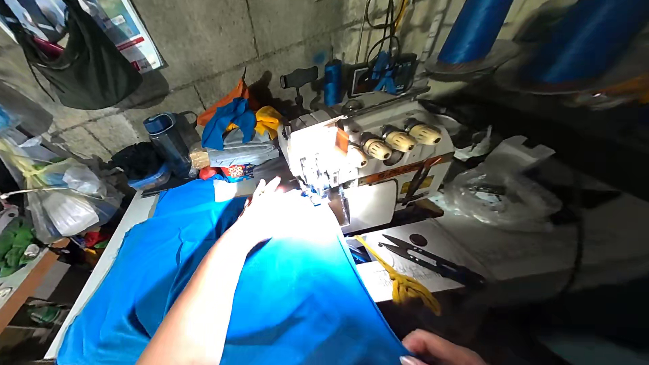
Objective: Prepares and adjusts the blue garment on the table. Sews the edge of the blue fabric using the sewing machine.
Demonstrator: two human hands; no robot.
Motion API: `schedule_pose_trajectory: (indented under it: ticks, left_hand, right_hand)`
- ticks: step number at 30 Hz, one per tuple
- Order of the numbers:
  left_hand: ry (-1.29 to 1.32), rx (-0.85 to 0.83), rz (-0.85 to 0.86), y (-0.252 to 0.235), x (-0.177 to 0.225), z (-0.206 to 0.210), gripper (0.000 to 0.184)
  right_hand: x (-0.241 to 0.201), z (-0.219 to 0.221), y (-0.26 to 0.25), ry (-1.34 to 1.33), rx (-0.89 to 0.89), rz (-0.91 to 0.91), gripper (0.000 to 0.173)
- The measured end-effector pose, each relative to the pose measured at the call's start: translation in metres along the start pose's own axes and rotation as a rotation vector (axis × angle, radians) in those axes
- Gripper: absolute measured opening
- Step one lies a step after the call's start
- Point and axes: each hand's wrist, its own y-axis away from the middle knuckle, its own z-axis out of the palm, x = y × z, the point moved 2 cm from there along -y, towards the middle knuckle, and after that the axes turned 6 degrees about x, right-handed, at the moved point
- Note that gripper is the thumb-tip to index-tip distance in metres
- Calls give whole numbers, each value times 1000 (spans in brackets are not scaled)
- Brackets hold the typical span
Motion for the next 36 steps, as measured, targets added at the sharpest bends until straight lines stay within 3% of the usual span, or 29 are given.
schedule_pose_trajectory:
  ticks: [4,6,8,10,12,14,17,20,22,23,25,28,29,32,36]
  left_hand:
    - [27,196,-213,-14,-24,-2,41]
    - [-53,326,-286,4,-32,-11,48]
    - [-176,410,-400,46,-40,-16,63]
    - [-276,334,-634,110,-45,-16,82]
    - [-276,287,-810,175,-54,-5,77]
    - [-194,379,-775,222,-60,16,59]
    - [-59,553,-695,234,-61,15,40]
    - [129,702,-849,214,-74,-40,44]
    - [16,761,-818,186,-83,-77,43]
    - [-91,753,-740,172,-93,-87,39]
    - [-234,549,-658,150,-107,-85,35]
    - [-333,181,-726,135,-133,-30,33]
    - [-343,204,-706,139,-138,-6,35]
    - [-310,563,-570,162,-156,25,39]
    - [-259,638,-608,168,-157,27,44]
  right_hand:
    - [-11,9,-22,-31,45,-10,6]
    - [-15,13,-32,-58,88,-42,8]
    - [-16,15,-38,-83,133,-70,11]
    - [-16,15,-44,-77,170,-85,11]
    - [-13,14,-49,-20,210,-137,6]
    - [-8,16,-56,38,263,-214,11]
    - [-12,22,-55,-74,271,-223,11]
    - [-26,27,-47,-401,211,-21,8]
    - [-26,32,-45,-424,214,18,8]
    - [-23,34,-45,-381,228,8,8]
    - [-15,36,-49,-206,284,-24,7]
    - [-7,34,-54,4,314,-38,14]
    - [-7,30,-55,43,295,-54,16]
    - [-19,-2,-60,248,365,-214,20]
    - [-48,-101,-89,804,660,-246,21]
